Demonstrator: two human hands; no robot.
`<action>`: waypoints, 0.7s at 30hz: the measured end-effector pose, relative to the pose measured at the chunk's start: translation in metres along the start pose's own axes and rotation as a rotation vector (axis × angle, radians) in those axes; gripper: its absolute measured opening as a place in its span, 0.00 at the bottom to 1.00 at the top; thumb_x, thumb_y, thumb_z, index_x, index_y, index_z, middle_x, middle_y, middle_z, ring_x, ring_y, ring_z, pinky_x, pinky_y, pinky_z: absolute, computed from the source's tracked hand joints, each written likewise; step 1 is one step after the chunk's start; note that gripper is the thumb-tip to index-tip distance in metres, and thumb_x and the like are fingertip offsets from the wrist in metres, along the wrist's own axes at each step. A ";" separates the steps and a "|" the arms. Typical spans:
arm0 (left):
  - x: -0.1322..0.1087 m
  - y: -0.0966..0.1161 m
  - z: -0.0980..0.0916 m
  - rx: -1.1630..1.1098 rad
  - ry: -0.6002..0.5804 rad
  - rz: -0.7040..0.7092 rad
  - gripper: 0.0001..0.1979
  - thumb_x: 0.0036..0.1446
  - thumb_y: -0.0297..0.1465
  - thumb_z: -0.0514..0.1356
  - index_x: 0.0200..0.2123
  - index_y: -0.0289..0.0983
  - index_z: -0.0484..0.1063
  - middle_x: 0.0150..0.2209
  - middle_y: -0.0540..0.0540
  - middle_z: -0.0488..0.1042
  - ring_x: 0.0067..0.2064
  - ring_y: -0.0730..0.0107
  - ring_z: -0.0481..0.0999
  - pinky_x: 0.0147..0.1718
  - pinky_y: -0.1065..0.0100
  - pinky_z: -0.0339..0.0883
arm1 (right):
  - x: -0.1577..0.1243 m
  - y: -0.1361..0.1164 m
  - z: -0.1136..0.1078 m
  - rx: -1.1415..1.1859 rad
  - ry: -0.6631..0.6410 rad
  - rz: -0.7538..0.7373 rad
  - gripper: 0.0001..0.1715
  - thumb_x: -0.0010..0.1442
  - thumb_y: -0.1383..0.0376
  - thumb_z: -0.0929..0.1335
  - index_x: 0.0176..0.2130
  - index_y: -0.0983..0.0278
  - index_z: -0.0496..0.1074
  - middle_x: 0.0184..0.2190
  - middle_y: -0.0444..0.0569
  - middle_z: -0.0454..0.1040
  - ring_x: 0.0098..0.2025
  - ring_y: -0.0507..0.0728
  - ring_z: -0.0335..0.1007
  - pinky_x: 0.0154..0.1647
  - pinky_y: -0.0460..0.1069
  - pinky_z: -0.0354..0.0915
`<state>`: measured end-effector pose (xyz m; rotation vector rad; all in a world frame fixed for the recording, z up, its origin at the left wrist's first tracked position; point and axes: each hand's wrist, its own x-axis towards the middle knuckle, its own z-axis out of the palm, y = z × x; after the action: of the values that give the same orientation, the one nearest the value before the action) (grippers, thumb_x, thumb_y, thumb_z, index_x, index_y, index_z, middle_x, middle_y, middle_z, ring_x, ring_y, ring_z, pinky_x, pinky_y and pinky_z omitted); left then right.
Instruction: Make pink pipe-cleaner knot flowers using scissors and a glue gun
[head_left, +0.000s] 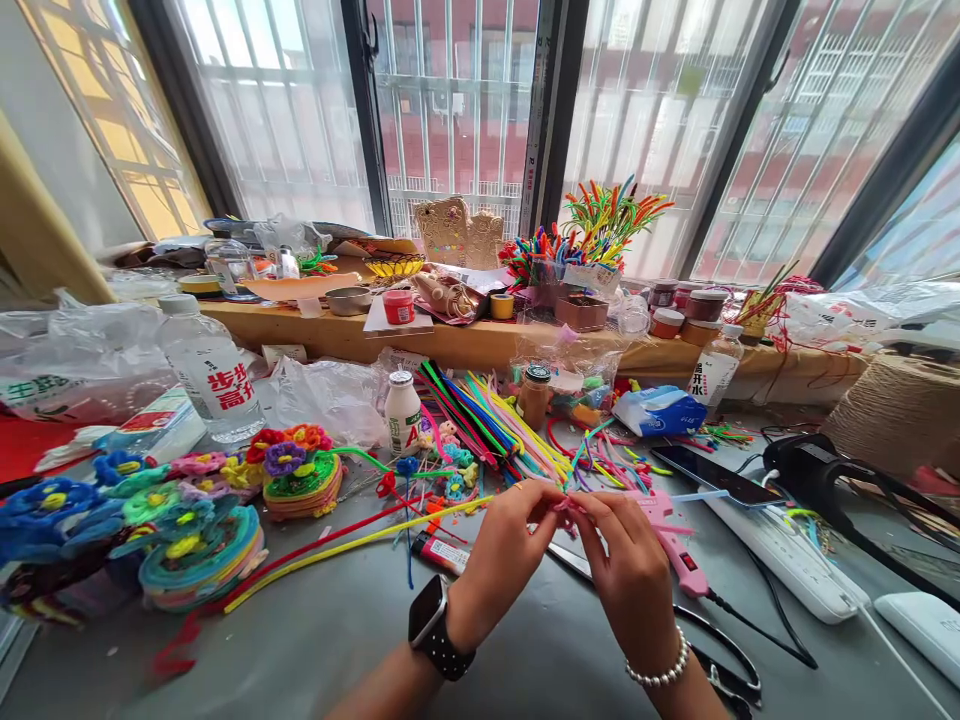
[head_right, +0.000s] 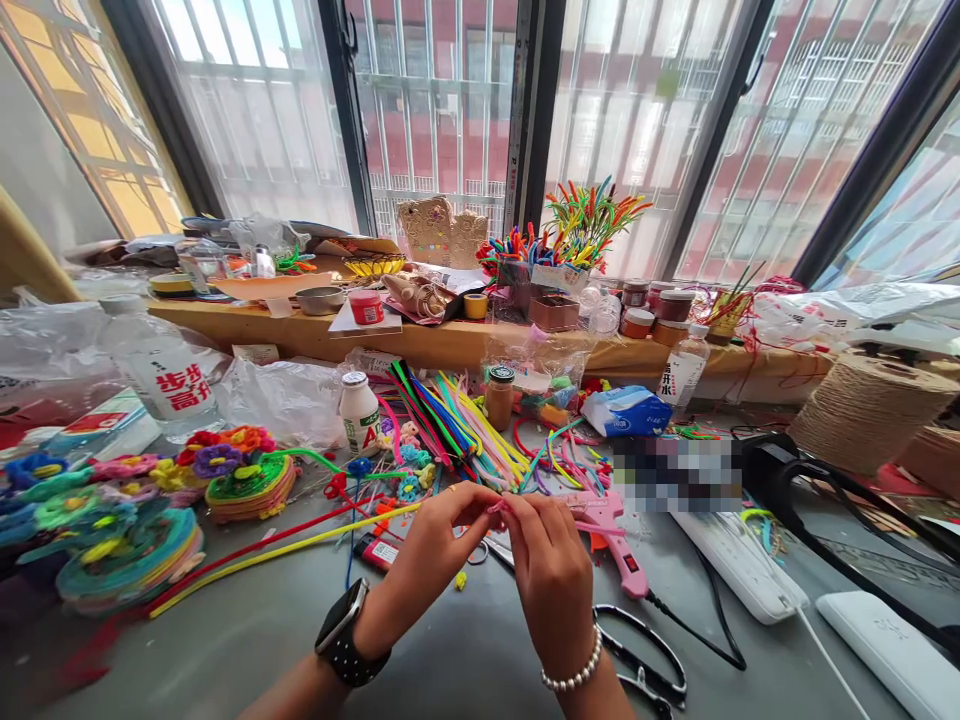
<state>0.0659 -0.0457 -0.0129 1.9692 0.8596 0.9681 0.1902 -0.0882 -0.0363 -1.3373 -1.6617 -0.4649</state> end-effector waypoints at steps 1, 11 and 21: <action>0.000 -0.001 0.001 -0.024 0.003 -0.020 0.09 0.52 0.31 0.50 0.31 0.36 0.69 0.30 0.46 0.73 0.32 0.69 0.71 0.34 0.70 0.63 | 0.000 -0.001 0.000 -0.005 -0.003 -0.006 0.09 0.56 0.70 0.61 0.36 0.66 0.68 0.29 0.50 0.70 0.32 0.54 0.66 0.34 0.50 0.64; 0.000 -0.002 0.004 -0.314 0.031 -0.220 0.08 0.46 0.32 0.56 0.28 0.33 0.70 0.27 0.45 0.74 0.30 0.67 0.73 0.31 0.70 0.66 | -0.002 -0.004 -0.001 -0.070 0.037 -0.146 0.10 0.53 0.74 0.63 0.37 0.67 0.69 0.27 0.50 0.72 0.31 0.54 0.67 0.35 0.50 0.64; 0.002 0.005 -0.005 -0.469 -0.031 -0.297 0.10 0.42 0.34 0.60 0.26 0.32 0.69 0.26 0.45 0.73 0.30 0.67 0.73 0.31 0.69 0.66 | 0.001 -0.007 -0.008 -0.019 0.077 -0.137 0.10 0.52 0.73 0.64 0.36 0.64 0.69 0.27 0.48 0.73 0.31 0.54 0.68 0.35 0.50 0.64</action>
<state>0.0638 -0.0443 -0.0057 1.4104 0.7944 0.8669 0.1876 -0.0964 -0.0298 -1.2087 -1.6957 -0.6064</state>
